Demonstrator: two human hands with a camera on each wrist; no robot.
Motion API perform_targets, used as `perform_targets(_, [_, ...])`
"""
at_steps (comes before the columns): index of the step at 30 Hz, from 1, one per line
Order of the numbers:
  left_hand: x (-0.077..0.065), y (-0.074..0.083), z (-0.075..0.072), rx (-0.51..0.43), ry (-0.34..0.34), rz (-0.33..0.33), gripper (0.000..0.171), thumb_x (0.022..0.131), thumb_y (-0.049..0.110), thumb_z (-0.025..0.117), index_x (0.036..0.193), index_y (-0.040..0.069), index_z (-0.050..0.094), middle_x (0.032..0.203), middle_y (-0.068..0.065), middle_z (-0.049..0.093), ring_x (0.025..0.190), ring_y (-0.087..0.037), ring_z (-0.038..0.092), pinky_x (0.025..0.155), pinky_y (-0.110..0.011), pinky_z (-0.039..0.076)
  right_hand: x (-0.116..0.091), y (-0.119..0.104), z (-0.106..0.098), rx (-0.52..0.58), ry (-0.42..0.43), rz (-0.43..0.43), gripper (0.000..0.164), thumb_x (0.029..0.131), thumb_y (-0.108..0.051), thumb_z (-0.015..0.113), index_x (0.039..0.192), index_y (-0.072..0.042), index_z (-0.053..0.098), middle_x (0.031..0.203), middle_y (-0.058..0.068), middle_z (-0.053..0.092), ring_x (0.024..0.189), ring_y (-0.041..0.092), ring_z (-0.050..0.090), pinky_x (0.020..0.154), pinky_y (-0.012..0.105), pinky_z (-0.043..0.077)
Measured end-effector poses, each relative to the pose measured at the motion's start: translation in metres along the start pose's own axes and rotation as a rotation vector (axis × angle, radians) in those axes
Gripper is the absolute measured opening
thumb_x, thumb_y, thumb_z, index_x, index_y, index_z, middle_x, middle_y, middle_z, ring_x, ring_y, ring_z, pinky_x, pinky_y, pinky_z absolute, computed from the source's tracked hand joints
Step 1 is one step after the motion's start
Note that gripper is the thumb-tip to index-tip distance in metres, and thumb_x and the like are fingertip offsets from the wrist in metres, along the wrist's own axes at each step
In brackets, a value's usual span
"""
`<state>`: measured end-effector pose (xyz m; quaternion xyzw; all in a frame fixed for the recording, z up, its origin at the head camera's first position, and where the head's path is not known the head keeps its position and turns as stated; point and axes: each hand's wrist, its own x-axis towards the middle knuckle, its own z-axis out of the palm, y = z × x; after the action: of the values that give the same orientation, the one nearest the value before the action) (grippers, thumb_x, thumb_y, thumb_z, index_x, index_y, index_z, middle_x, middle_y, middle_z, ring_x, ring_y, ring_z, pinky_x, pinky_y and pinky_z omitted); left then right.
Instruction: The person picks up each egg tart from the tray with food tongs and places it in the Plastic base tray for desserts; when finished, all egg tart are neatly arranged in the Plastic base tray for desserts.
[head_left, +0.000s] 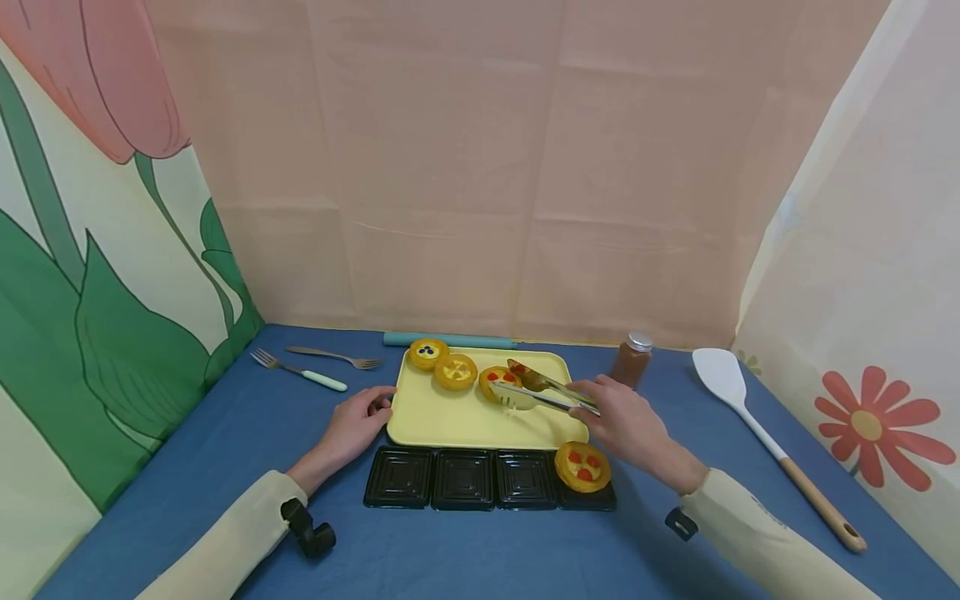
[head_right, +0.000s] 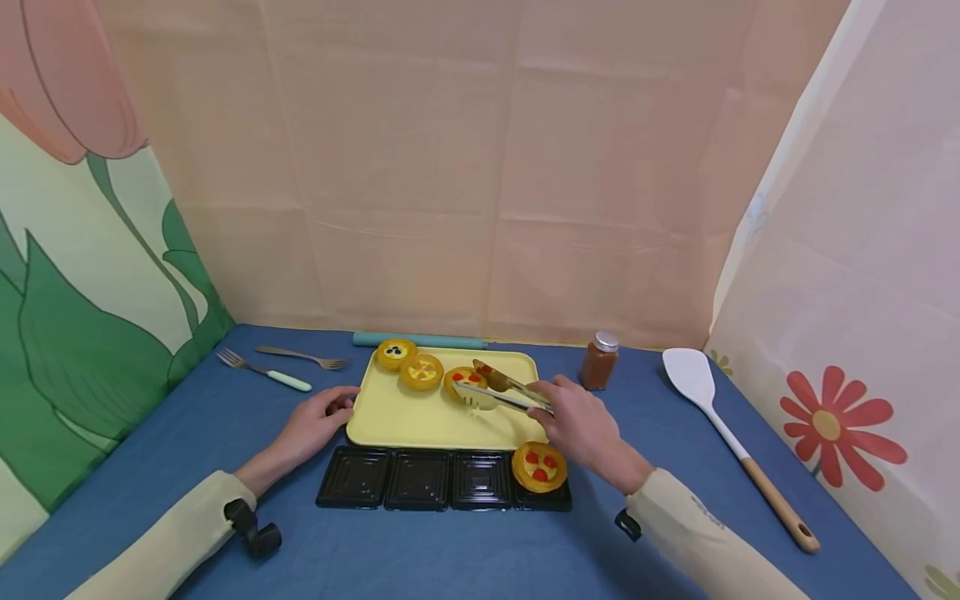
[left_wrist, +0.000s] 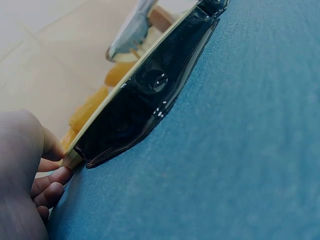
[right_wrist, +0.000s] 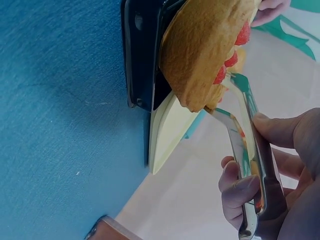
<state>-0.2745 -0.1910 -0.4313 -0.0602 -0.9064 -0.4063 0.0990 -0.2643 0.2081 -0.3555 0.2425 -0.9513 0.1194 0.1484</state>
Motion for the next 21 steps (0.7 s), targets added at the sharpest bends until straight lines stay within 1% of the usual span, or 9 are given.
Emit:
perform_targets(8, [0.000, 0.000, 0.000, -0.005, 0.005, 0.002, 0.038, 0.098, 0.008, 0.056, 0.135, -0.002, 0.061, 0.100, -0.007, 0.060, 0.077, -0.020, 0.050, 0.069, -0.035, 0.039, -0.004, -0.001, -0.003, 0.017, 0.020, 0.009, 0.037, 0.091, -0.025, 0.077, 0.126, -0.013, 0.072, 0.087, -0.003, 0.057, 0.066, 0.011, 0.047, 0.055, 0.028, 0.042])
perform_targets(16, [0.000, 0.000, 0.000, 0.001, -0.001, 0.007, 0.039, 0.098, 0.009, 0.056, 0.135, -0.001, 0.061, 0.099, -0.007, 0.060, 0.078, -0.019, 0.049, 0.069, -0.036, 0.039, -0.014, -0.001, -0.012, 0.031, 0.039, 0.003, 0.038, 0.090, -0.024, 0.078, 0.125, -0.012, 0.072, 0.089, -0.004, 0.058, 0.069, 0.010, 0.048, 0.059, 0.028, 0.044])
perform_targets(21, [0.000, -0.002, 0.000, -0.007, 0.001, 0.011, 0.038, 0.098, 0.009, 0.056, 0.135, -0.001, 0.060, 0.100, -0.007, 0.060, 0.078, -0.019, 0.050, 0.069, -0.036, 0.039, -0.021, -0.005, -0.018, 0.027, 0.021, 0.012, 0.040, 0.089, -0.024, 0.079, 0.126, -0.012, 0.072, 0.088, -0.003, 0.057, 0.068, 0.011, 0.047, 0.057, 0.028, 0.042])
